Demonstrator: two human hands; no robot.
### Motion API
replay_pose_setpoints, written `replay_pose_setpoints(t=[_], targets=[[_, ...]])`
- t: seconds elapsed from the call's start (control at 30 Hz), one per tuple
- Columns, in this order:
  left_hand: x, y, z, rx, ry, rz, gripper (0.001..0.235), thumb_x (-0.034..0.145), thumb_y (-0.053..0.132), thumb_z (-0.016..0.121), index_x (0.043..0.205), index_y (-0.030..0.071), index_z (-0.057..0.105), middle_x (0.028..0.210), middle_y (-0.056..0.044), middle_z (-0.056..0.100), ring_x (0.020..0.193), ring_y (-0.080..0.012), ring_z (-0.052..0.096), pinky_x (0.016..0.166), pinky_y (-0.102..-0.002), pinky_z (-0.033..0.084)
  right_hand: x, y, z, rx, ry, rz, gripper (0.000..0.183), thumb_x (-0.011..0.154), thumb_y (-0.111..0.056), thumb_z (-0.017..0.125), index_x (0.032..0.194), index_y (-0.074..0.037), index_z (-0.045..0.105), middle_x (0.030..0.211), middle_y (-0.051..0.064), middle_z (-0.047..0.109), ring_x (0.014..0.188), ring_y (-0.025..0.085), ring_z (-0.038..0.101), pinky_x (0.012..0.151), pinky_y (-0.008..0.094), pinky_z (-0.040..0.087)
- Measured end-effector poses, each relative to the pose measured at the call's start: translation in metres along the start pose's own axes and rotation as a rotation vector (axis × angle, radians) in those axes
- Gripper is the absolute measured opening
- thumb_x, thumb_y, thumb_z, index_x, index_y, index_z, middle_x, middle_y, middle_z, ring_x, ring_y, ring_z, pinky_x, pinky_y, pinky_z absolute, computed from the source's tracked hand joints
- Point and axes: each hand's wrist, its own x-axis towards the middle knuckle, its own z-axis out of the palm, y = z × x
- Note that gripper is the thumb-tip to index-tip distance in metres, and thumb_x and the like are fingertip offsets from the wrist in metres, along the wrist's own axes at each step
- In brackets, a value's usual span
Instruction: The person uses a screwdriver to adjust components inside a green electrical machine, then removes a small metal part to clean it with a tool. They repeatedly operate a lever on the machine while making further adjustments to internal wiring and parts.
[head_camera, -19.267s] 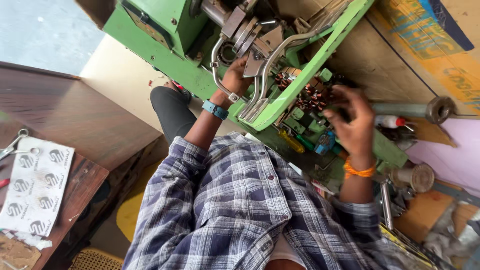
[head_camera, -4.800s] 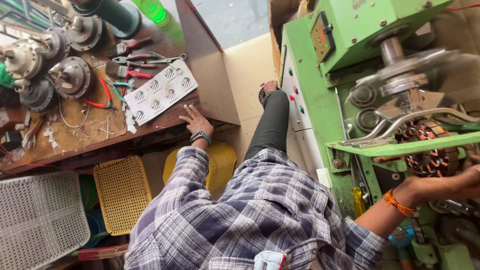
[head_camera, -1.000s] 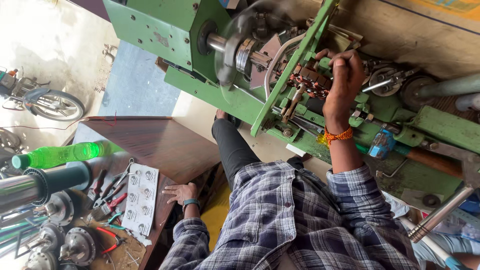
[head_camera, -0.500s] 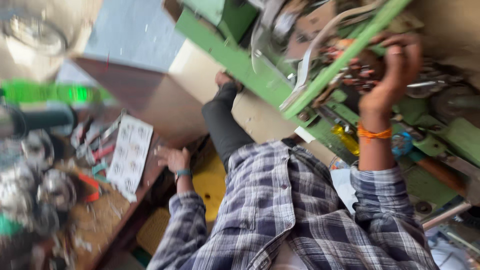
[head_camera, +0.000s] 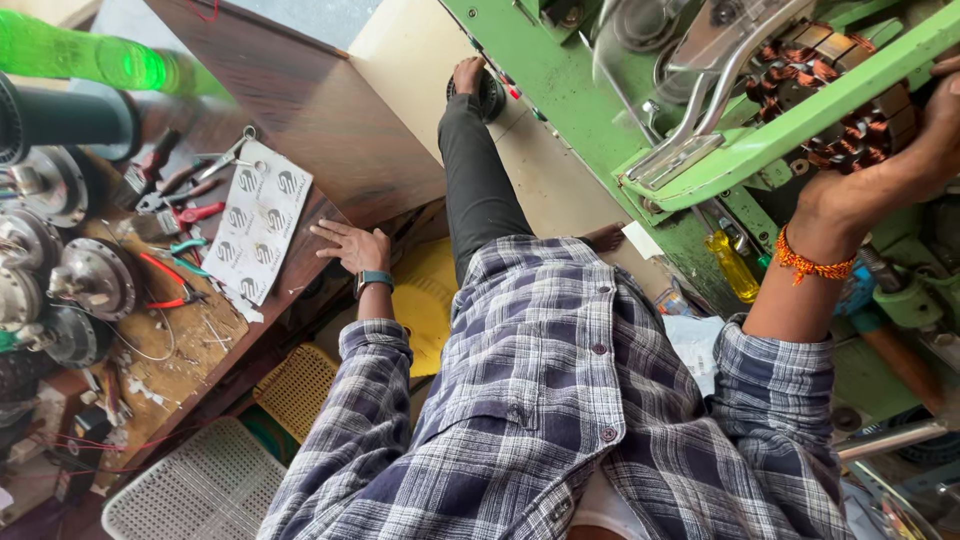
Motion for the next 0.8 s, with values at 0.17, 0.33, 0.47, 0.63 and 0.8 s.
replay_pose_setpoints(t=[0.17, 0.33, 0.47, 0.63, 0.8], targets=[[0.004, -0.006, -0.002, 0.387, 0.072, 0.236, 0.115, 0.086, 0.059, 0.072, 0.148, -0.02, 0.017, 0.16, -0.034, 0.008, 0.149, -0.0582, 0.019, 0.106, -0.072, 0.042, 0.0, -0.005, 0.001, 0.148, 0.184, 0.134, 0.018, 0.118, -0.022, 0.054, 0.119, -0.003, 0.055, 0.113, 0.011, 0.058, 0.104, 0.021, 0.064, 0.098, 0.041, 0.056], [0.012, 0.001, -0.096, -0.315, -0.283, 0.194, 0.077, 0.091, 0.046, 0.07, 0.15, 0.005, 0.044, 0.154, -0.018, 0.043, 0.132, -0.0404, 0.055, 0.106, -0.052, 0.047, 0.005, -0.025, 0.01, 0.158, 0.221, 0.257, 0.017, 0.106, -0.024, 0.059, 0.107, -0.007, 0.056, 0.104, 0.002, 0.054, 0.102, 0.017, 0.061, 0.095, 0.036, 0.06], [-0.017, 0.061, -0.184, -0.949, -0.176, 0.661, 0.037, 0.1, 0.018, 0.065, 0.134, 0.003, 0.064, 0.124, -0.013, 0.074, 0.118, -0.0261, 0.07, 0.102, -0.038, 0.053, 0.009, -0.029, 0.014, 0.073, 0.206, 0.236, 0.018, 0.11, -0.023, 0.062, 0.11, -0.006, 0.057, 0.1, 0.002, 0.053, 0.095, 0.013, 0.052, 0.09, 0.03, 0.047], [-0.084, 0.165, -0.261, -1.136, -0.097, 1.056, 0.032, 0.096, 0.002, 0.068, 0.127, 0.005, 0.068, 0.118, -0.012, 0.072, 0.11, -0.0255, 0.07, 0.098, -0.038, 0.057, 0.0, -0.021, -0.016, -0.011, 0.377, 0.21, 0.024, 0.108, -0.026, 0.067, 0.109, -0.002, 0.065, 0.106, 0.004, 0.06, 0.1, 0.016, 0.054, 0.086, 0.03, 0.047], [-0.125, 0.213, -0.315, -1.103, -0.022, 1.495, 0.024, 0.096, -0.001, 0.072, 0.118, 0.008, 0.072, 0.102, -0.006, 0.071, 0.094, -0.0257, 0.064, 0.086, -0.039, 0.052, -0.068, -0.059, -0.097, 0.179, 0.445, 0.161, 0.03, 0.117, -0.019, 0.071, 0.135, -0.006, 0.051, 0.112, 0.01, 0.056, 0.094, 0.023, 0.054, 0.079, 0.035, 0.043]])
